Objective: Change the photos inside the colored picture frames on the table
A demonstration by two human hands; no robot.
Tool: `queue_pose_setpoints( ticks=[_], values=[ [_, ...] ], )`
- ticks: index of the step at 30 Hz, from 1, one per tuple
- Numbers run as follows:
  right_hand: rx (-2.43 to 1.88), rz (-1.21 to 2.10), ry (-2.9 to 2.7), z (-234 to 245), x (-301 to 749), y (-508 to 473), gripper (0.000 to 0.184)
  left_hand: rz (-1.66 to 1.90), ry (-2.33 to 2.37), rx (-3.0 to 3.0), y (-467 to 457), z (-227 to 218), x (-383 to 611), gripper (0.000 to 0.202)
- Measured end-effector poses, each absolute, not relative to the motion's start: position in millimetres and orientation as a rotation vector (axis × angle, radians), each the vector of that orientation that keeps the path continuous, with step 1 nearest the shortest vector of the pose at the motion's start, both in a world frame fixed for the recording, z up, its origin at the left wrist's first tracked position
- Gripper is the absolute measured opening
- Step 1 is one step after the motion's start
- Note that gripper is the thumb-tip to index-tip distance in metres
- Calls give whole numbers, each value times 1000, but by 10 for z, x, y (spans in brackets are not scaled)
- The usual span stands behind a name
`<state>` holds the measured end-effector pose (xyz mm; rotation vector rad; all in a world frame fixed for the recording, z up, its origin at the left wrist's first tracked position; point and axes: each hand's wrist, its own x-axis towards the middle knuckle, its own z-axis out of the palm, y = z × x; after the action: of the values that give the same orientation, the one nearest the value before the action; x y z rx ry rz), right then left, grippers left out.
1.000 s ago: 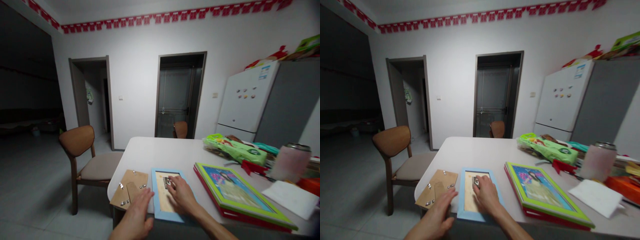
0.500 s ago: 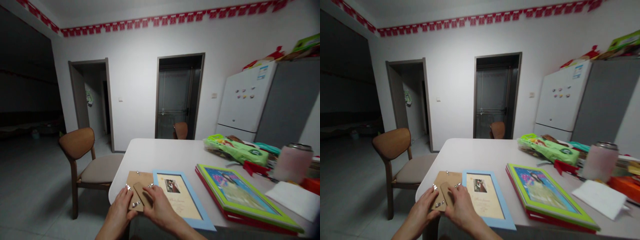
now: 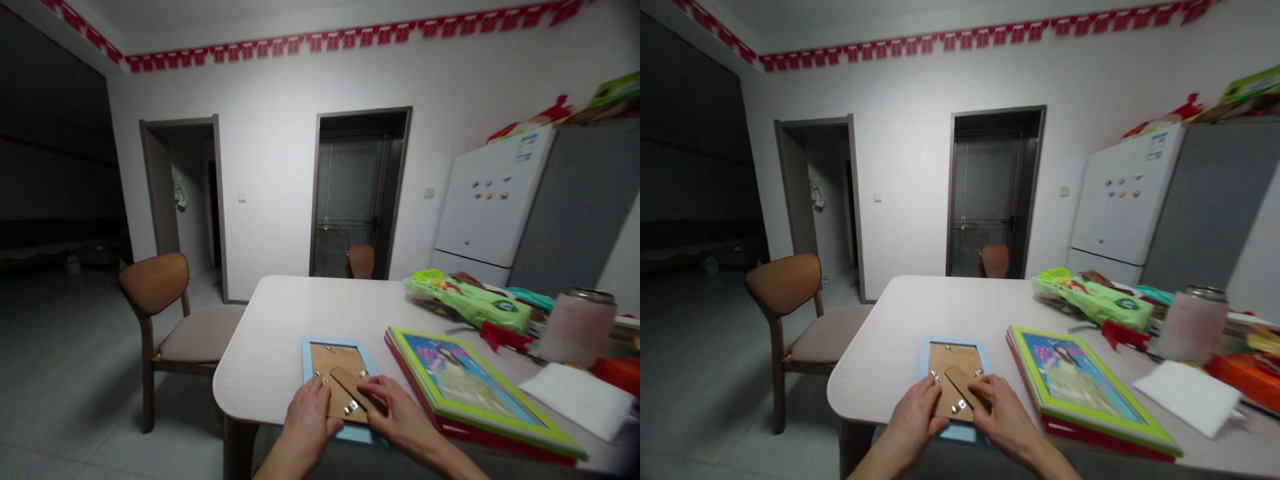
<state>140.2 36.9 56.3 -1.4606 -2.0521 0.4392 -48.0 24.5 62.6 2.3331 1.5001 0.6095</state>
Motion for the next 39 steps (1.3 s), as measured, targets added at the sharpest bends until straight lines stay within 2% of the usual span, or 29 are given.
queue_pose_setpoints(
  ticks=[4,8,14,18,28,32,39],
  values=[
    [-1459,310,-2099,502,1372,408,38,489,1515,2400,301,621,-496,26],
    [-1470,199,-2165,463,1374,389,33,470,1507,2400,288,607,-512,24],
    [-1524,103,-2188,463,1406,500,34,555,1372,2440,182,485,-563,44],
    [-1696,-60,-2164,482,1399,682,33,560,1364,2424,162,461,-578,49],
    [-1630,71,-2183,425,1436,760,31,567,1397,2383,140,570,-584,53],
    [-1623,6,-2189,419,1432,643,34,577,1397,2362,153,552,-596,56],
    [-1224,51,-2430,542,1188,190,26,580,1391,2365,189,488,-597,61]
  ],
)
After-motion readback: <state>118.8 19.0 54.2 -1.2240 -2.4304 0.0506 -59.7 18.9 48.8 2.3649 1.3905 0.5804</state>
